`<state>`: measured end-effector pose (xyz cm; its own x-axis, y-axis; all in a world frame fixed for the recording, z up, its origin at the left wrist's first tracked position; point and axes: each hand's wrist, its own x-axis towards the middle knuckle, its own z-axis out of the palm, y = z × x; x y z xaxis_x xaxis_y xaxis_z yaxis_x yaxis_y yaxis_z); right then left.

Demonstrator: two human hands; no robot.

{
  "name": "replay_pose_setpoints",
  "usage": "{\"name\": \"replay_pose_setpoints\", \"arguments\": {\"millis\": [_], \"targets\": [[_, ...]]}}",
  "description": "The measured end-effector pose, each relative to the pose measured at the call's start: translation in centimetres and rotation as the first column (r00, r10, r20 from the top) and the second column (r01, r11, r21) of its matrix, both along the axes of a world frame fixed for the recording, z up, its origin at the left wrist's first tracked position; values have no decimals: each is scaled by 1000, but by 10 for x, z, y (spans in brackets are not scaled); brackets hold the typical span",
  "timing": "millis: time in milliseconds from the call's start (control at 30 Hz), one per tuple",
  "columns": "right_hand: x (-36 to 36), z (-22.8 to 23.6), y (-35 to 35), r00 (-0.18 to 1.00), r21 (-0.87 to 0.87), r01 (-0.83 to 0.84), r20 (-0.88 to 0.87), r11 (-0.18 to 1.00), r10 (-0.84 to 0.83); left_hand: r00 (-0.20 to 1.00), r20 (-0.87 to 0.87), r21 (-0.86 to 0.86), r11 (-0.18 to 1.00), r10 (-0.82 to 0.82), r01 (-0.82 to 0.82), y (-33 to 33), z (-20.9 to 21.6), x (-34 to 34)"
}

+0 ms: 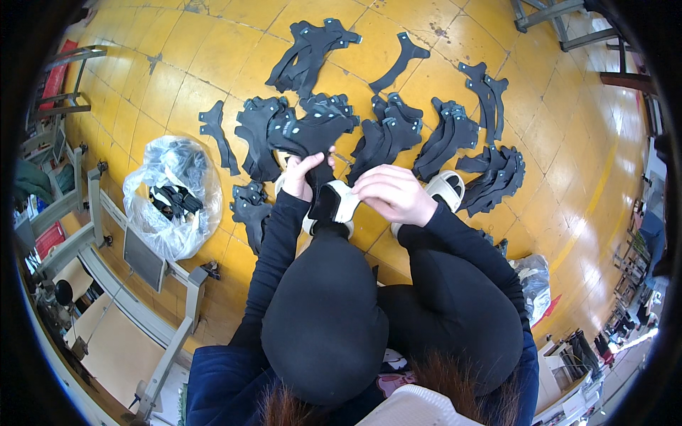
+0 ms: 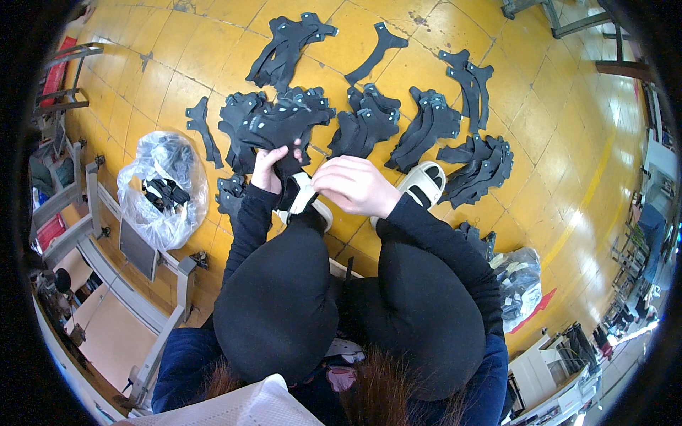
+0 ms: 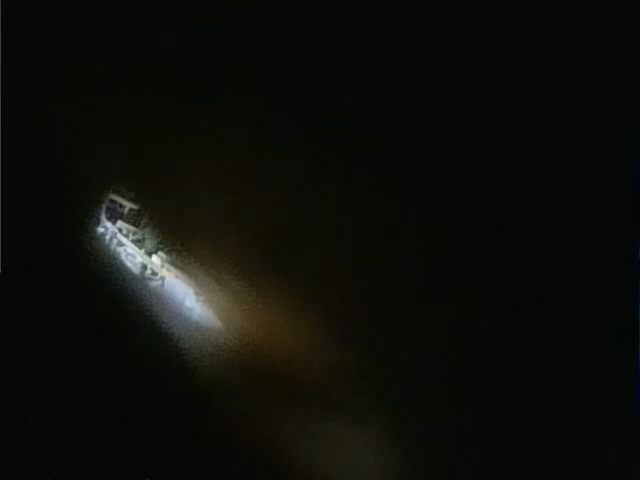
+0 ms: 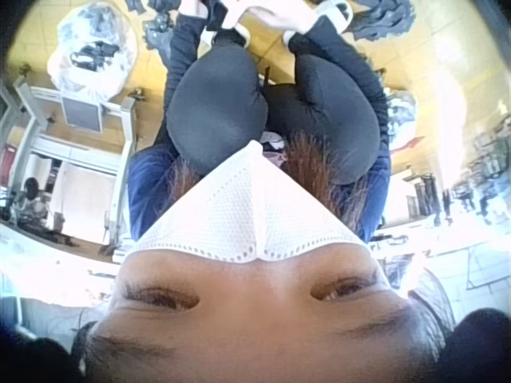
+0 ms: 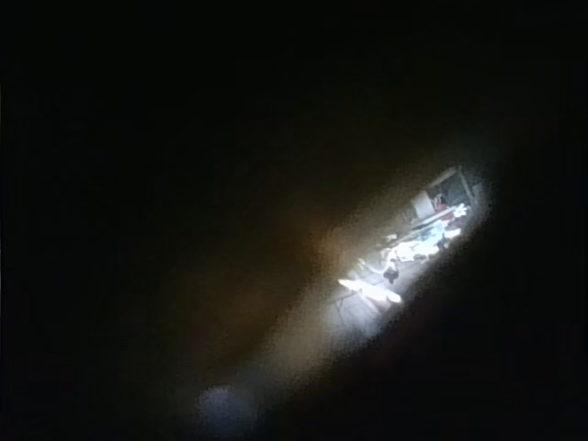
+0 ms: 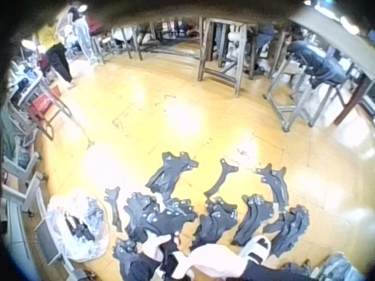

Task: The person sits on the floor and sorts black plastic parts, picking them up, inspecting them, and placing them into a plastic bag. The person handles the parts one by one, occasionally stacking them before bagging.

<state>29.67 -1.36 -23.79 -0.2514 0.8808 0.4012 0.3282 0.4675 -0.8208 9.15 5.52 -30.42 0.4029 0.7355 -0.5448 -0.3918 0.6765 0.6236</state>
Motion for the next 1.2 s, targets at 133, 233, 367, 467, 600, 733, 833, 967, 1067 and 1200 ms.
{"name": "replay_pose_setpoints", "arguments": {"millis": [133,233,367,467,600,733,833,967,1067,1200], "targets": [[14,10,2,941,-276,220,-194,936,-279,995,-95,145,988,-31,45,6,-9,-20],[24,6,5,821,-459,360,-258,812,-510,992,-78,182,977,-94,107,6,4,-18],[27,2,11,672,-631,324,-370,705,-641,953,-154,219,931,-262,291,-3,2,-6],[31,-2,11,656,-655,342,-347,674,-670,916,-262,199,911,-304,360,-10,4,4],[41,-16,14,683,-595,477,-213,647,-699,945,-230,182,943,-234,278,-8,5,10],[48,-22,8,700,-567,550,-87,613,-708,930,-327,299,915,-170,272,25,4,2],[52,-26,-2,764,-551,534,-10,641,-645,905,-385,308,900,-179,309,61,14,6],[46,-26,-1,803,-516,505,-13,691,-596,875,-473,407,856,-100,318,119,20,8],[46,-22,1,799,-511,511,-16,692,-602,868,-491,441,838,-74,321,163,11,9],[49,-21,0,789,-510,518,-24,687,-613,880,-471,399,873,-69,281,200,2,8]]}}
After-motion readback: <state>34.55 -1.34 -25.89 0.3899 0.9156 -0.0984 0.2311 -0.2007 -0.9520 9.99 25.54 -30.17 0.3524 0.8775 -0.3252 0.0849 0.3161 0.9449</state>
